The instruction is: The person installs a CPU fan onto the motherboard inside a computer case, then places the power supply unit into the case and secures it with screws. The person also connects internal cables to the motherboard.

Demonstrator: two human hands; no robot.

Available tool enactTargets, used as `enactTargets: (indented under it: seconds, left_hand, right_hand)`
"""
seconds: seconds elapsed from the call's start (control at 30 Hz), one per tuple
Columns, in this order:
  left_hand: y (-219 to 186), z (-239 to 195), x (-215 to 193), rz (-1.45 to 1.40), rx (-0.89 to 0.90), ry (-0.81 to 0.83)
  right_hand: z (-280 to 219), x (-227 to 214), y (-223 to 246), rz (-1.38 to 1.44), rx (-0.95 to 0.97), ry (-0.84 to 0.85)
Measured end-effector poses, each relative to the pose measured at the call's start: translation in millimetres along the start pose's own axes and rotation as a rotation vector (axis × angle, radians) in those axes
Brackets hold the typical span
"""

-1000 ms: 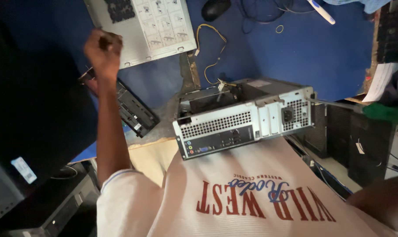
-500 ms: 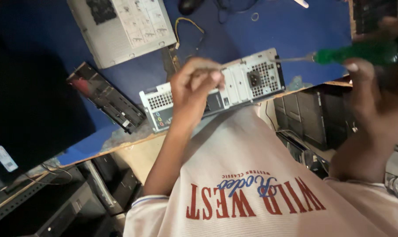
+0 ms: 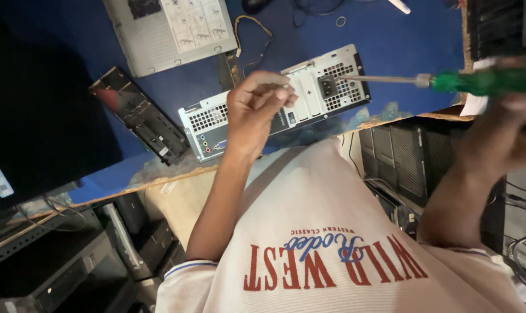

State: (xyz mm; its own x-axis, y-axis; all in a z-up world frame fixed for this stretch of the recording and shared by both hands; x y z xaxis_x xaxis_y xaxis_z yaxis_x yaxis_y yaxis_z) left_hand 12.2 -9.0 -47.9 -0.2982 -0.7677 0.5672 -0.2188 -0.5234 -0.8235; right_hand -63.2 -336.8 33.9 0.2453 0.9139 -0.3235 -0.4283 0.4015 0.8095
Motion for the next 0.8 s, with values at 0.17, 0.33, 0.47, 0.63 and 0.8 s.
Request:
enactTargets:
  seconds: [0.17,0.33,0.47,0.63,0.8]
  left_hand:
    - [13.9,-8.0,17.8,-0.032,-0.019,0.016]
    - [14.9,-15.3,22.2,-0.017,0.02,0.039]
    - [14.7,-13.1,18.4,-0.04,0.029,0.069]
    - [18.6,-14.0,18.2,-0.055,0.006,0.062]
    - [21.5,-15.7,16.6,-0.113,0.012,0.042]
  right_hand:
    - [-19.0,7.3,13.2,0.158,-0.114,-0.14]
    - [-24.9,9.2,19.8,0.201,-0.154,-0.18]
    - [-31.5,9.8,20.0,0.241,-0.12,-0.261]
    - [-30.4,16.7,21.9,0.288,-0.134,-0.269]
    - [-29.6,17.9,26.3,0.272,-0.182,-0.226]
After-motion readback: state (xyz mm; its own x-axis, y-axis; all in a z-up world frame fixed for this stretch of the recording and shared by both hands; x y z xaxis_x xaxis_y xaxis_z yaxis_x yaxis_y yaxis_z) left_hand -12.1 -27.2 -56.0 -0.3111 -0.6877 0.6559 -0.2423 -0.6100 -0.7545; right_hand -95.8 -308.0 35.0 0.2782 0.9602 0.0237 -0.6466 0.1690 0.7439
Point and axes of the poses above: each hand's wrist, its own z-axis towards the middle knuckle, its own x-axis out of the palm, y = z × x, the point moved 7 cm from there along z, towards the middle knuckle, and after that the axes turned 9 degrees about y, right-handed, at the moved point
